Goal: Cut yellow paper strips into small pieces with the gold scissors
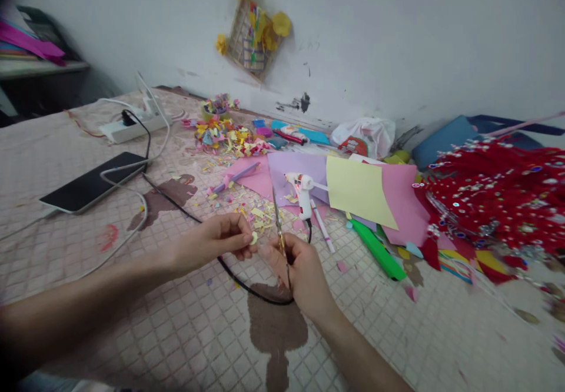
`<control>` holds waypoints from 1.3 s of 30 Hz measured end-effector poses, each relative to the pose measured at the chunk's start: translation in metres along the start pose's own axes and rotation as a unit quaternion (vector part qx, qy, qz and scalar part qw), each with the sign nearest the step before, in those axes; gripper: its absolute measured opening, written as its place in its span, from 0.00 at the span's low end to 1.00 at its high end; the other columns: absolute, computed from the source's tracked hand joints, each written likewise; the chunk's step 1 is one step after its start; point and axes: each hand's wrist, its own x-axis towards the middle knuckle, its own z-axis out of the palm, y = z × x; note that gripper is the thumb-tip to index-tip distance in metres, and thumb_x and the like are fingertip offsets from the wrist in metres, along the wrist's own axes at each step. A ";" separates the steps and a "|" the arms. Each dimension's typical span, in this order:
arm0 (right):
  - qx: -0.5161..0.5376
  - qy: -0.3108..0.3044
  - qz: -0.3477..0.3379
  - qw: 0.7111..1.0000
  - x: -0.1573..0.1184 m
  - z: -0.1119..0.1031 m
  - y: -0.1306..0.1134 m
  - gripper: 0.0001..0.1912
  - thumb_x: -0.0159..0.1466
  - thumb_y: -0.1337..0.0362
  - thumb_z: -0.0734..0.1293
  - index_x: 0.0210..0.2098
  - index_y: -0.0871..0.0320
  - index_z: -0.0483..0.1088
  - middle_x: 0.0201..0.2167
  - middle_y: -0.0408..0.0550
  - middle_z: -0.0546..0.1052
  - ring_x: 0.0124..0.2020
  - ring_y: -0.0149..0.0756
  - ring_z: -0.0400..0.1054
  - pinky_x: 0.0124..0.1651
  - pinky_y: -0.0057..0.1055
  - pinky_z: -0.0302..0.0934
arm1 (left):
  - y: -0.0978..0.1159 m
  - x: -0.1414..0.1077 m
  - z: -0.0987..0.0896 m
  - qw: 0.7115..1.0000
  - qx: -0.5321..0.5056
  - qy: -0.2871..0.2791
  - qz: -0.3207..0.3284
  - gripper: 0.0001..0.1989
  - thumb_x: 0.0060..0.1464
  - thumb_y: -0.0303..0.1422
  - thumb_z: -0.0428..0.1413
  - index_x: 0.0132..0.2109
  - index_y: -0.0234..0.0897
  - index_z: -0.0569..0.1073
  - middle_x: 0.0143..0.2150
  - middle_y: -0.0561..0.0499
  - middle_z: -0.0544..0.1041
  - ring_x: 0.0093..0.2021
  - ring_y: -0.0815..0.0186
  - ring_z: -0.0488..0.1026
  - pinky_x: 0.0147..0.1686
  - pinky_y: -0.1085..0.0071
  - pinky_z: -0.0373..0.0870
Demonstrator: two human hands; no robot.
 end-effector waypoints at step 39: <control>-0.044 -0.121 0.018 0.991 -0.013 -0.012 0.013 0.21 0.62 0.49 0.57 0.21 0.58 0.56 0.15 0.35 0.54 0.16 0.24 0.50 0.19 0.24 0.44 | -0.003 0.007 -0.012 0.990 -0.127 0.063 0.021 0.09 0.50 0.32 0.56 0.31 0.31 0.65 0.32 0.48 0.75 0.32 0.69 0.73 0.35 0.71 0.67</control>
